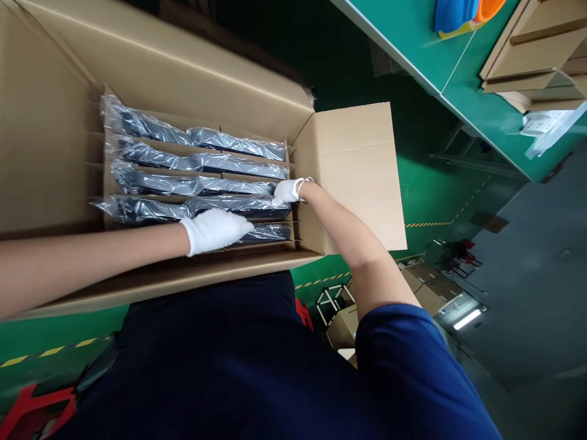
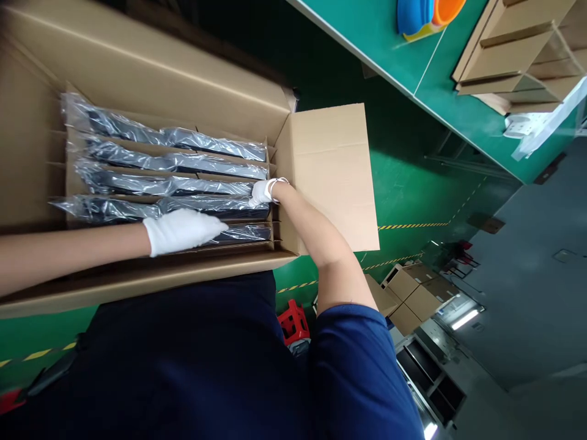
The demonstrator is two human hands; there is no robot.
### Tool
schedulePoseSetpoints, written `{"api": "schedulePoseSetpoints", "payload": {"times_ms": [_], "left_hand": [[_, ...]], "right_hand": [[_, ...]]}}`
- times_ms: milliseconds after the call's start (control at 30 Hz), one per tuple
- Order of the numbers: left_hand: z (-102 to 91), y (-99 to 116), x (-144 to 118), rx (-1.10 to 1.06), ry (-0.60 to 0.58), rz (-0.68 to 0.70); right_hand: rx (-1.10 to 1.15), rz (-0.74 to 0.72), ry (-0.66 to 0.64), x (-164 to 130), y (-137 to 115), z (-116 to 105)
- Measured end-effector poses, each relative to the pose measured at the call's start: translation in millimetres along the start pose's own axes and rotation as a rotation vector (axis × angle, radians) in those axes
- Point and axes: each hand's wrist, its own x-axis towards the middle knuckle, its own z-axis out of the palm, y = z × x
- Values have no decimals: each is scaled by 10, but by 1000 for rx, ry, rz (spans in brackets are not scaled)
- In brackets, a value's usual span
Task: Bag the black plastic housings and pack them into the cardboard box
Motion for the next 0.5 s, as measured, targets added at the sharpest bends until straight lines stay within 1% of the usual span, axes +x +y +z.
{"api": "schedulePoseSetpoints", "payload": {"times_ms": [67, 100, 167, 200, 267, 367, 433, 500], "left_hand": [[96, 231, -58, 109, -58, -24], [125, 321, -52, 148, -58, -59], [146, 435, 7, 171, -38, -126], [142, 455, 48, 167, -44, -143], [115, 429, 125, 150, -71, -155], [31, 283, 194, 97, -125, -194], [-49, 161, 226, 23, -194, -227], [-132, 46, 267, -70, -263, -223]], "right_hand": [[3, 2, 8, 16, 6, 1], [4, 3, 11, 28, 10, 5], [-2, 3, 18, 63, 25, 19], [-5, -1, 22, 85, 35, 28], [-6, -16, 29, 133, 59, 45], [-7, -25, 31, 193, 91, 63], [-24, -13, 33, 219, 103, 69], [-46, -3, 36, 240, 110, 78]]}}
